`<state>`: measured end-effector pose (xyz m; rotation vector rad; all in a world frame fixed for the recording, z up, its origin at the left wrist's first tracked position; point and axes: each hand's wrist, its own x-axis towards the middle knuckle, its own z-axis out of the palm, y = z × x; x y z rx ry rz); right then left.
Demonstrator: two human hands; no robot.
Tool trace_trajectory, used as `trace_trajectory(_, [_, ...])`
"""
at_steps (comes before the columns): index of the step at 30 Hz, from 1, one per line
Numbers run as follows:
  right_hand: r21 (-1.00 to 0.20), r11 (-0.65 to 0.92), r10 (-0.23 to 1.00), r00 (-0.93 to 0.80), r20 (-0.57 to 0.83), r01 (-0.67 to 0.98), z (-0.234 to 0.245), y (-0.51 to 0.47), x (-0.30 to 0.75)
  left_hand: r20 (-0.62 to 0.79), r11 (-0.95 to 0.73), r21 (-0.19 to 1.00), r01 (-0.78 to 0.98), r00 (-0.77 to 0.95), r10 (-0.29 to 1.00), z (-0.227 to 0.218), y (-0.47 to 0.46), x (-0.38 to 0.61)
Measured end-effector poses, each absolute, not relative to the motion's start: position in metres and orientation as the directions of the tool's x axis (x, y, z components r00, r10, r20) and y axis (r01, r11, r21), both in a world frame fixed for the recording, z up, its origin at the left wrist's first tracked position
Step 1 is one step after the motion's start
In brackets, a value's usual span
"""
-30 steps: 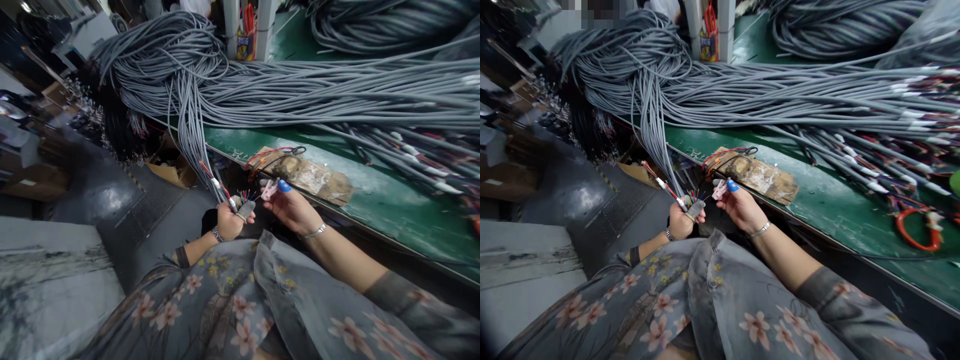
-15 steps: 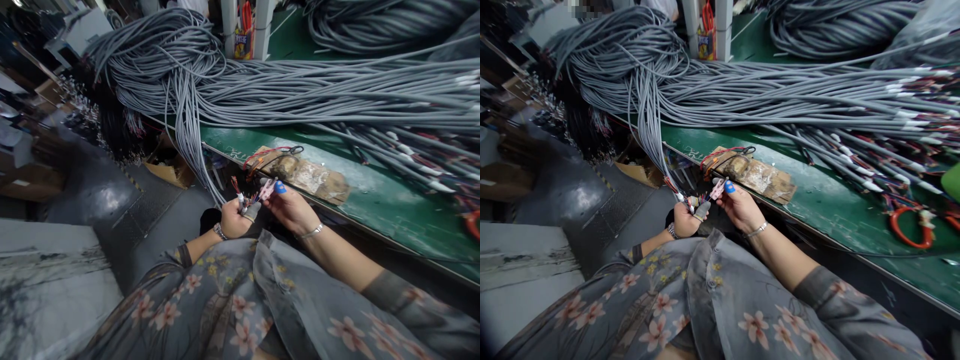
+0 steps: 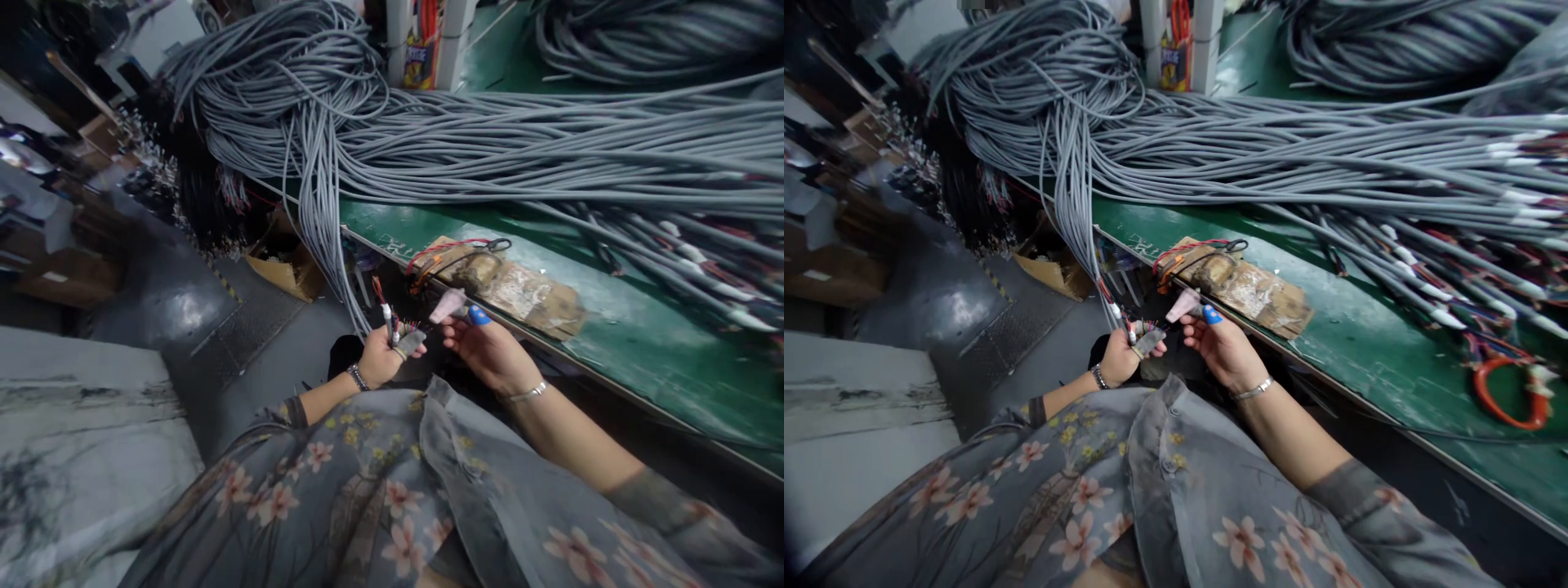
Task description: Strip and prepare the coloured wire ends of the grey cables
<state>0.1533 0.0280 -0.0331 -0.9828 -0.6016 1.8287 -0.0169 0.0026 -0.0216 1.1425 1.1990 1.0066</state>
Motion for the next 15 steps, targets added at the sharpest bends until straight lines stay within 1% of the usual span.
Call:
trace_trajectory(4, [-0.851, -0.360, 0.933, -0.170, -0.318, -0.383, -0.035, 0.019, 0.158, -0.164, 0.180, 0.981, -0.074, 0.188, 0.968, -0.026, 0.005, -0.013])
trace_trajectory(7, [-0.914, -0.315, 0.946, -0.157, -0.283, -0.255, -0.036, 0.011, 0.161, -0.151, 0.164, 0.985, -0.052, 0.198, 0.969, -0.036, 0.006, -0.010])
trace_trajectory(9, [-0.950, -0.270, 0.956, -0.159, -0.245, -0.158, -0.035, 0.006, 0.164, -0.141, 0.141, 0.990, 0.018, 0.188, 0.972, -0.041, 0.004, -0.008])
trace_trajectory(11, [-0.983, -0.181, 0.970, -0.170, -0.172, -0.043, -0.031, 0.000, 0.166, -0.143, 0.121, 0.984, 0.129, 0.178, 0.974, -0.042, 0.001, -0.007])
trace_trajectory(13, [-0.996, -0.039, 0.979, -0.198, -0.055, 0.085, -0.025, -0.004, 0.167, -0.151, 0.095, 0.959, 0.267, 0.199, 0.968, -0.037, -0.003, -0.006])
trace_trajectory(15, [-0.968, 0.142, 0.969, -0.230, 0.093, 0.208, -0.018, -0.007, 0.167, -0.149, 0.047, 0.927, 0.371, 0.251, 0.956, -0.030, -0.006, -0.005])
